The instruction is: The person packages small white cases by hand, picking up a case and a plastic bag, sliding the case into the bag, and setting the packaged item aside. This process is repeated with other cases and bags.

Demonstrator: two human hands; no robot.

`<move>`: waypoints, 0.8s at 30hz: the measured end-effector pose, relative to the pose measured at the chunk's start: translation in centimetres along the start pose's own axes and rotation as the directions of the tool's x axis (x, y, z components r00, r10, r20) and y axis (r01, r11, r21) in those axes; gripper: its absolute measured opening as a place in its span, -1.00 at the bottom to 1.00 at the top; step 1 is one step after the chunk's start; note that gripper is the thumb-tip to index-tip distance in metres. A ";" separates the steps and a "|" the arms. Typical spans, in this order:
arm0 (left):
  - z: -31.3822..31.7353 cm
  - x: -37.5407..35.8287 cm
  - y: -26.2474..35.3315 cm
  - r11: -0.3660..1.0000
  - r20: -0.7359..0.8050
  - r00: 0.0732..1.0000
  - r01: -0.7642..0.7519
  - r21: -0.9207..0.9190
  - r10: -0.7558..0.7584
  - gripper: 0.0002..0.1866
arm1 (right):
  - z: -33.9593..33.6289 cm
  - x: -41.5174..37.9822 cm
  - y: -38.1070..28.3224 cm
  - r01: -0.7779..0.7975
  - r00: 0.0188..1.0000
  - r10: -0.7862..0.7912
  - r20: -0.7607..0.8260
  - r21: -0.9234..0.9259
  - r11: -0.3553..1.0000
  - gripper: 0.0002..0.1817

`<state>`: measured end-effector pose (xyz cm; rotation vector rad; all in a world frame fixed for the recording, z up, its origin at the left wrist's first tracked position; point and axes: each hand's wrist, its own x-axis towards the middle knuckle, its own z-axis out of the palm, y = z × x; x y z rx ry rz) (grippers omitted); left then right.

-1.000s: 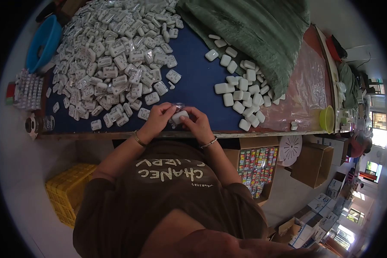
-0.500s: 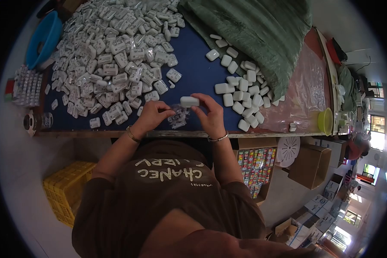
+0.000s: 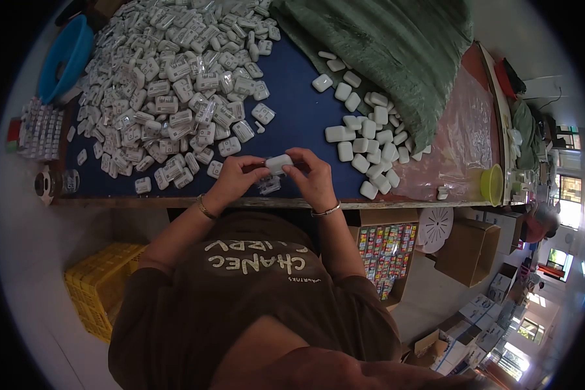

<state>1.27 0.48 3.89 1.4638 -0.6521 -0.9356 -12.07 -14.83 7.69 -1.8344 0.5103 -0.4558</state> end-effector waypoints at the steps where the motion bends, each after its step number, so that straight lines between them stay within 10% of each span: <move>1: 0.3 0.0 0.1 0.996 0.003 1.000 0.003 -0.086 -0.003 -0.75 | 0.1 0.0 0.0 -0.027 1.000 0.027 -0.007 0.018 0.999 -0.66; 19: -0.1 0.1 0.3 0.916 0.318 0.878 0.396 -0.060 -0.358 -0.73 | 1.0 -0.6 1.7 -0.137 0.991 0.137 0.004 0.108 0.985 -0.77; 24: 1.2 -0.2 0.2 0.902 0.187 0.945 0.313 -0.297 -0.267 -0.74 | 1.6 -0.7 1.6 -0.049 0.998 0.046 0.031 0.106 0.993 -0.76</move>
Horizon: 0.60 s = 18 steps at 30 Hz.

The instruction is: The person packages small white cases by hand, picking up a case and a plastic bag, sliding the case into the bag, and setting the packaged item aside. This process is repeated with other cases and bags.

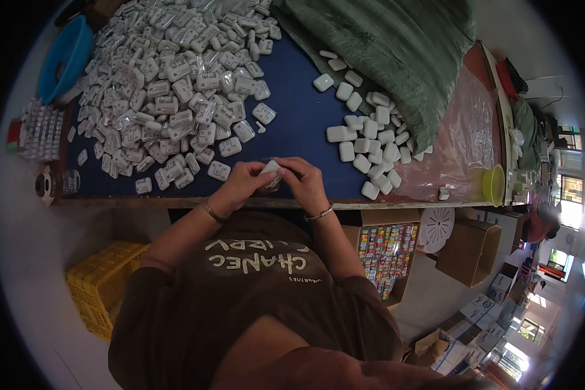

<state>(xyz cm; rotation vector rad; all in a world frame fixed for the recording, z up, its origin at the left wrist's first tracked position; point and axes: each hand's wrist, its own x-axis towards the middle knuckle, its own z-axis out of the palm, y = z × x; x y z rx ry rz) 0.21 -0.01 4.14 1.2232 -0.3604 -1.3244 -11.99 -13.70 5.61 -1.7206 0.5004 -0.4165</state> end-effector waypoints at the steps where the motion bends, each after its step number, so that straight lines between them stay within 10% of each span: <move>1: 0.0 0.1 0.0 1.000 -0.032 0.999 -0.024 -0.007 0.024 -0.75 | 0.2 0.0 -0.2 0.054 0.999 -0.054 0.006 0.005 0.999 -0.74; 13: -1.3 0.0 1.0 0.993 -0.102 0.988 -0.116 -0.033 0.112 -0.74 | 0.3 -0.2 0.2 -0.030 0.999 0.030 -0.014 -0.002 1.000 -0.73; 15: -2.7 -0.1 3.7 0.828 -0.325 0.809 -0.315 0.464 0.490 -0.74 | -0.5 0.0 0.4 -0.031 0.997 0.029 -0.070 -0.021 0.999 -0.75; 17: -1.2 -1.0 9.6 0.240 -0.196 0.169 -0.299 0.923 0.966 -0.75 | -0.9 -0.1 0.8 -0.036 0.992 0.031 -0.119 -0.039 0.999 -0.76; 18: -1.6 -1.2 9.4 0.240 -0.197 0.167 -0.299 0.924 0.966 -0.75 | -1.0 0.0 1.1 -0.023 0.990 0.017 -0.141 -0.040 0.999 -0.77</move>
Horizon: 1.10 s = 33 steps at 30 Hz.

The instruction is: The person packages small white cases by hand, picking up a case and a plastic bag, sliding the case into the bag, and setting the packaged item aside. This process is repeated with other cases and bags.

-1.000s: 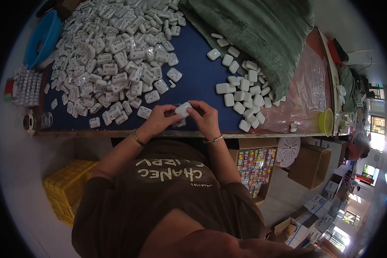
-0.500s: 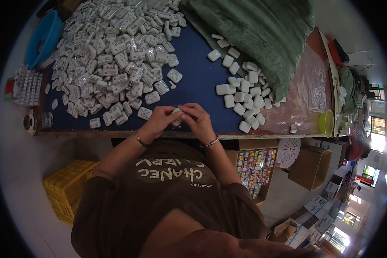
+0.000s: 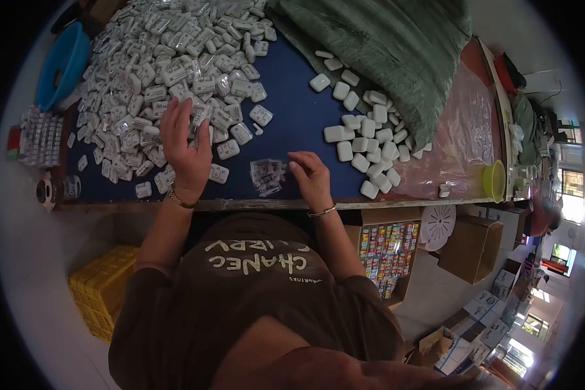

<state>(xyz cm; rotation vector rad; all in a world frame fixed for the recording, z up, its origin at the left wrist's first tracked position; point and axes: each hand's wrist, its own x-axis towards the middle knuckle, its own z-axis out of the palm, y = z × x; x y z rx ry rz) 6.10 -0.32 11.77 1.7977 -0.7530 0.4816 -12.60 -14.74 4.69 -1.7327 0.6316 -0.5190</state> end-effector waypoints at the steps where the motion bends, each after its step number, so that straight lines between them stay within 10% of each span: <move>1: -0.3 -0.3 -0.6 0.989 0.130 0.984 -0.134 0.064 0.125 -0.73 | 0.0 0.2 0.2 0.017 1.000 -0.017 -0.024 0.001 1.000 -0.78; 2: -0.4 -0.8 -1.2 0.956 0.265 0.935 -0.273 0.111 0.236 -0.70 | 0.1 0.2 0.4 0.021 0.999 -0.021 -0.024 0.003 1.000 -0.78; 6: 3.6 -8.5 -3.1 0.997 0.763 0.645 0.080 -0.012 -0.042 -0.77 | 0.8 0.1 1.5 -0.045 0.997 0.047 0.058 -0.037 0.998 -0.81; 11: 4.9 -10.9 -4.3 0.999 0.801 0.596 0.028 0.042 -0.050 -0.81 | -2.0 1.5 2.4 -0.005 0.998 -0.007 -0.060 -0.196 0.981 -0.80; 16: 5.1 -11.3 -4.4 0.999 0.776 0.631 -0.025 0.026 -0.004 -0.87 | -5.5 5.7 2.7 0.110 0.829 -0.530 -0.178 -0.878 0.466 -0.60; 23: 4.4 -10.8 -4.3 0.991 0.748 0.653 0.129 0.045 -0.119 -0.88 | -5.2 4.7 3.8 0.108 0.968 -0.237 -0.085 -0.711 0.695 -0.56; 25: 4.0 -10.3 -4.2 0.963 0.748 0.630 0.265 0.045 -0.208 -0.88 | -4.0 2.9 2.5 0.002 0.983 0.001 0.182 -0.016 1.000 -0.62; 27: 4.1 -9.4 -4.2 0.904 0.749 0.580 0.425 0.056 -0.319 -0.85 | -3.4 1.7 1.0 -0.245 0.868 0.185 0.461 0.074 0.967 -0.65; 33: 4.5 -9.8 -3.9 0.991 0.648 0.762 -0.065 0.116 -0.026 -0.81 | -0.7 0.4 3.4 0.007 0.952 0.025 0.304 -0.101 0.995 -0.67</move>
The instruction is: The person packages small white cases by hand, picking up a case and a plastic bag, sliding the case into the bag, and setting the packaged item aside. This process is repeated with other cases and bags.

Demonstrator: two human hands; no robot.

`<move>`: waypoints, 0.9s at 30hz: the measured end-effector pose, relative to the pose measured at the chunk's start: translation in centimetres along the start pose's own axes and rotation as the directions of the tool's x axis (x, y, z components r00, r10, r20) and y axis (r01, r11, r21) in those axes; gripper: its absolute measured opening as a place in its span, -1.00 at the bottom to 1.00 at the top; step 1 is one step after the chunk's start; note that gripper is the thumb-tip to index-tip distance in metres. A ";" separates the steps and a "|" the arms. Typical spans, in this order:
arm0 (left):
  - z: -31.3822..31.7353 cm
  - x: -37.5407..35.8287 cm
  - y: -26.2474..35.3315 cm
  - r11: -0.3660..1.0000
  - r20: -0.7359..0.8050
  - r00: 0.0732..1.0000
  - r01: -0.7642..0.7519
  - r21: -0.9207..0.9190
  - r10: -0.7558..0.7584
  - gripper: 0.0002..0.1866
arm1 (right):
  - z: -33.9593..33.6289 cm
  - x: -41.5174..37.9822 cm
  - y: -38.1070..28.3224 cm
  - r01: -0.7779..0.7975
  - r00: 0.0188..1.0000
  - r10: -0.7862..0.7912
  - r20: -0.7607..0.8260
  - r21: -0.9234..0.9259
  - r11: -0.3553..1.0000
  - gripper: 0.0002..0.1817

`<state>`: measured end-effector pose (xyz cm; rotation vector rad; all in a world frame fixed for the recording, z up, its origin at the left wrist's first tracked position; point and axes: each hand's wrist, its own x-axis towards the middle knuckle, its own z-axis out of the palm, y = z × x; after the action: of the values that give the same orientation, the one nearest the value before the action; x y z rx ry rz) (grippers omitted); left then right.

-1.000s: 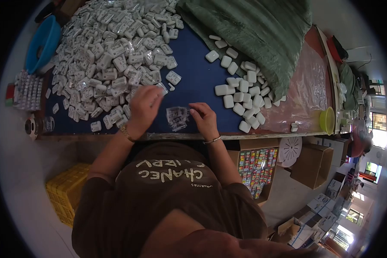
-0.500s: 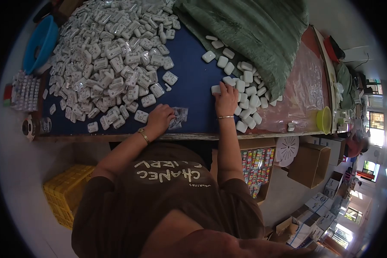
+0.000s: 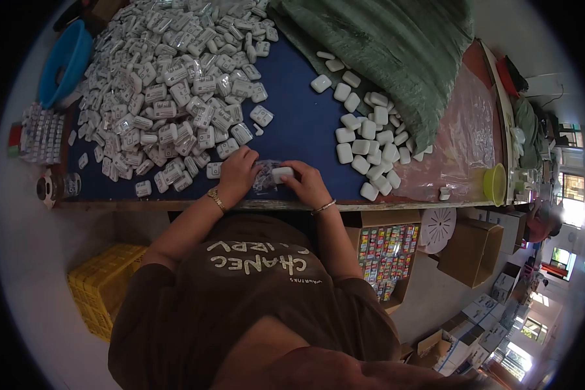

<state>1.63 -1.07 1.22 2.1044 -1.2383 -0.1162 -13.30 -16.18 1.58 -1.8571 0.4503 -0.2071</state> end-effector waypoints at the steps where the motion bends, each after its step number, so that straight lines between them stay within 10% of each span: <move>1: 0.1 -0.3 0.3 1.000 0.003 1.000 -0.001 -0.001 0.001 -0.81 | 0.1 -0.1 0.1 -0.034 0.999 0.033 -0.028 -0.011 0.999 -0.67; 13: 1.0 -1.2 -1.0 0.981 0.182 0.977 0.138 -0.138 -0.112 -0.92 | -1.1 -0.5 -1.5 0.000 0.996 0.005 0.092 -0.054 0.999 -0.70; 16: 0.8 -1.2 -1.4 0.880 0.287 0.939 0.292 -0.374 -0.190 -0.86 | -0.4 -0.4 -2.3 0.028 0.982 -0.038 0.183 0.054 0.998 -0.70; 18: 0.6 -1.1 -0.8 0.364 0.525 0.803 0.596 -0.716 -0.281 -0.78 | 0.4 -0.3 -2.8 0.071 0.987 -0.075 0.144 0.029 0.997 -0.69; 27: -0.3 -0.5 0.4 0.213 0.478 0.795 0.575 -0.790 -0.373 -0.78 | 0.3 -0.2 -4.0 0.201 0.979 -0.202 -0.001 -0.110 0.973 -0.63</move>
<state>1.17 -0.59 1.55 1.3195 -0.2890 -1.0783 -12.60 -14.76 5.28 -2.0105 0.2852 -0.3373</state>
